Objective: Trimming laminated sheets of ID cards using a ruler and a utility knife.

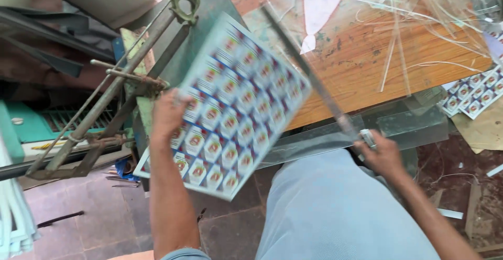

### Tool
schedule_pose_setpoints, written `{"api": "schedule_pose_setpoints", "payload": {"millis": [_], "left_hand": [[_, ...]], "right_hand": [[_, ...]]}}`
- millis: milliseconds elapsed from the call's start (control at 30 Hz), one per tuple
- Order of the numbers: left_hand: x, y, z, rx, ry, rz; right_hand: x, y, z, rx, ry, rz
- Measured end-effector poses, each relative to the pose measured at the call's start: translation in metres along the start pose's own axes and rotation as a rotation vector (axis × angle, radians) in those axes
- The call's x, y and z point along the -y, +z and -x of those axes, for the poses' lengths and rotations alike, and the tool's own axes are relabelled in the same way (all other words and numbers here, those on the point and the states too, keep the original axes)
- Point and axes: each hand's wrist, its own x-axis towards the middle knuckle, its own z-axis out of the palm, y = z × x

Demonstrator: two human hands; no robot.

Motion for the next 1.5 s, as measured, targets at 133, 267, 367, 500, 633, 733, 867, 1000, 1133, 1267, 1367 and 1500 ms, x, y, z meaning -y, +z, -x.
{"api": "schedule_pose_setpoints", "payload": {"millis": [133, 267, 367, 500, 633, 733, 867, 1000, 1133, 1267, 1367, 1500], "left_hand": [[0.041, -0.022, -0.004, -0.309, 0.008, 0.188], [0.204, 0.102, -0.083, -0.458, -0.139, 0.322], [0.16, 0.157, -0.056, -0.435, -0.232, 0.384], [0.087, 0.189, -0.004, -0.422, -0.381, 0.669], [0.072, 0.195, 0.018, -0.371, -0.447, 0.726], [0.055, 0.175, 0.023, -0.318, -0.512, 0.591], [0.044, 0.169, 0.015, -0.268, -0.568, 0.492], [-0.006, 0.146, 0.022, -0.322, -0.665, 0.291], [-0.026, 0.17, 0.005, -0.53, -0.327, -0.035], [-0.045, 0.211, -0.038, -0.33, 0.164, -0.049], [-0.087, 0.216, -0.069, -0.107, 0.126, -0.216], [-0.092, 0.225, -0.098, 0.041, 0.054, -0.305]], "right_hand": [[-0.007, -0.017, -0.009, -0.105, -0.003, -0.174], [0.025, -0.033, -0.021, -0.103, 0.023, -0.321], [0.047, -0.029, -0.023, -0.068, 0.064, -0.481], [0.052, -0.012, -0.031, -0.087, 0.024, -0.519], [0.064, -0.011, -0.026, -0.141, -0.022, -0.411], [0.076, -0.009, -0.025, -0.169, -0.083, -0.322], [0.081, 0.0, -0.036, -0.211, -0.186, -0.209], [0.072, 0.032, -0.054, -0.166, -0.194, -0.206], [0.074, 0.046, -0.059, -0.053, -0.276, -0.209], [0.057, 0.046, -0.068, -0.099, -0.287, -0.02], [0.068, 0.015, -0.08, -0.141, -0.127, 0.12], [0.042, 0.014, -0.108, -0.17, -0.078, 0.134]]}}
